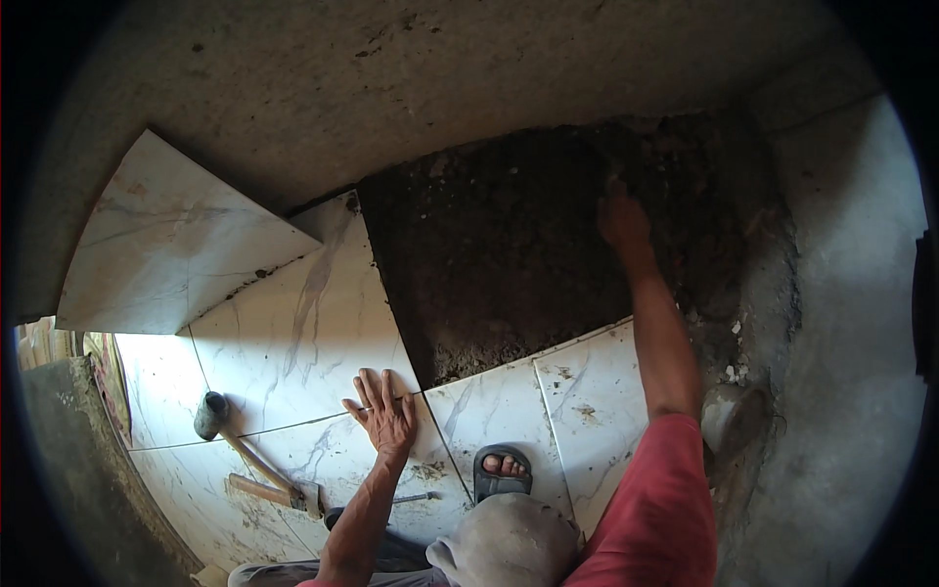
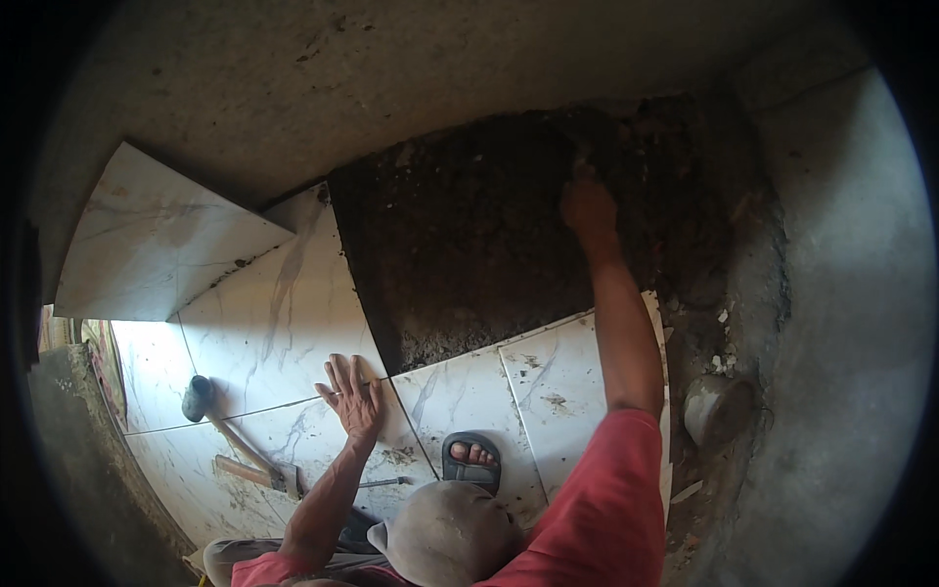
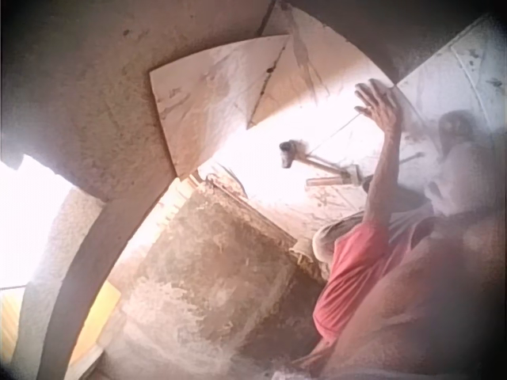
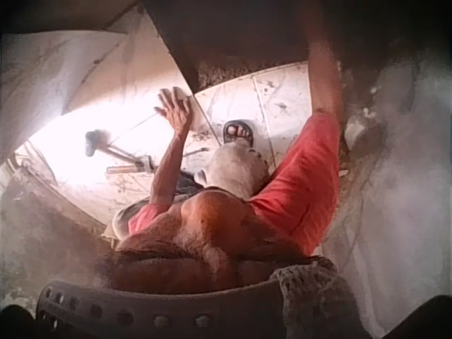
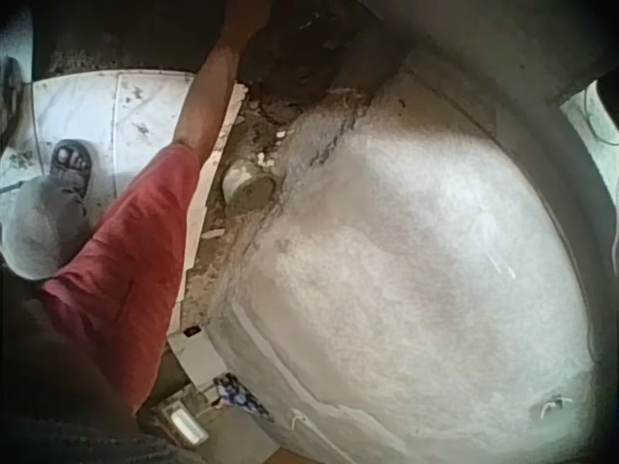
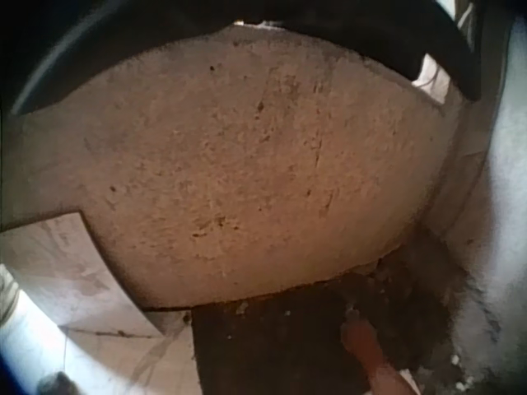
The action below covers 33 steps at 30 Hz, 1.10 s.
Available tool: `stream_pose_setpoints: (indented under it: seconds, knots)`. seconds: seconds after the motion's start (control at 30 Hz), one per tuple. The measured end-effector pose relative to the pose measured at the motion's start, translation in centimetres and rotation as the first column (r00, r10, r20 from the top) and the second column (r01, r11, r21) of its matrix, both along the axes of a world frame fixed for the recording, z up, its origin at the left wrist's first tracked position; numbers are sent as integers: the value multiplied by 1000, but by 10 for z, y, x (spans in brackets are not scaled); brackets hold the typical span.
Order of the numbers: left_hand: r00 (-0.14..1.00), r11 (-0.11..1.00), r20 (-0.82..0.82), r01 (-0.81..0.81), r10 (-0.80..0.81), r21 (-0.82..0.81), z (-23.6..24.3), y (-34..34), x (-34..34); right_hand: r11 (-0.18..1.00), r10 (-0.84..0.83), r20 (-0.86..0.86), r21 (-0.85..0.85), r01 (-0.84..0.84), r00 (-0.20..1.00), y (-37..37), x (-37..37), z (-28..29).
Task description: The person prepares the ground base using hand tools, wipes floor tiles with a cloth, and positions a tile onto the floor, tapping it with a rubber mallet.
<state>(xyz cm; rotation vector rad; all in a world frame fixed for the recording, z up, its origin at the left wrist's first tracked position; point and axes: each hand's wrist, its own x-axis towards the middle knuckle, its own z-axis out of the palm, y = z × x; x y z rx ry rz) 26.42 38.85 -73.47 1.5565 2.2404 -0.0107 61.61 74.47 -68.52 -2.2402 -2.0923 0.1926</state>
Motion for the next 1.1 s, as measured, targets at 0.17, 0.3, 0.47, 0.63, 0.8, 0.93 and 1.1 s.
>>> stream_pose_setpoints:
  seconds: [0.17,0.3,0.47,0.63,0.8,0.93,1.1]
  knots:
    - [999,999,-16,-29,30,39,0,-6,-20,908,279,-208,-261,-328,937,-29,-71,12]
    - [999,998,-36,-25,27,54,-3,-5,-24,901,428,-388,116,-417,816,-45,-61,32]
    - [1000,999,16,-20,20,32,-3,-2,-12,986,141,-177,-65,-155,974,-8,-16,11]
    - [1000,999,-29,-4,5,38,-4,-8,-14,721,587,15,445,-531,810,11,-103,-32]
    - [999,999,1,-33,33,37,-4,-3,-10,763,550,220,259,-592,805,28,-161,-40]
    - [999,998,-1,-51,51,45,-2,-8,-20,773,613,-35,236,-589,789,24,-146,-46]
    - [998,998,62,-22,19,54,4,-2,-18,770,634,-190,246,-589,749,15,23,9]
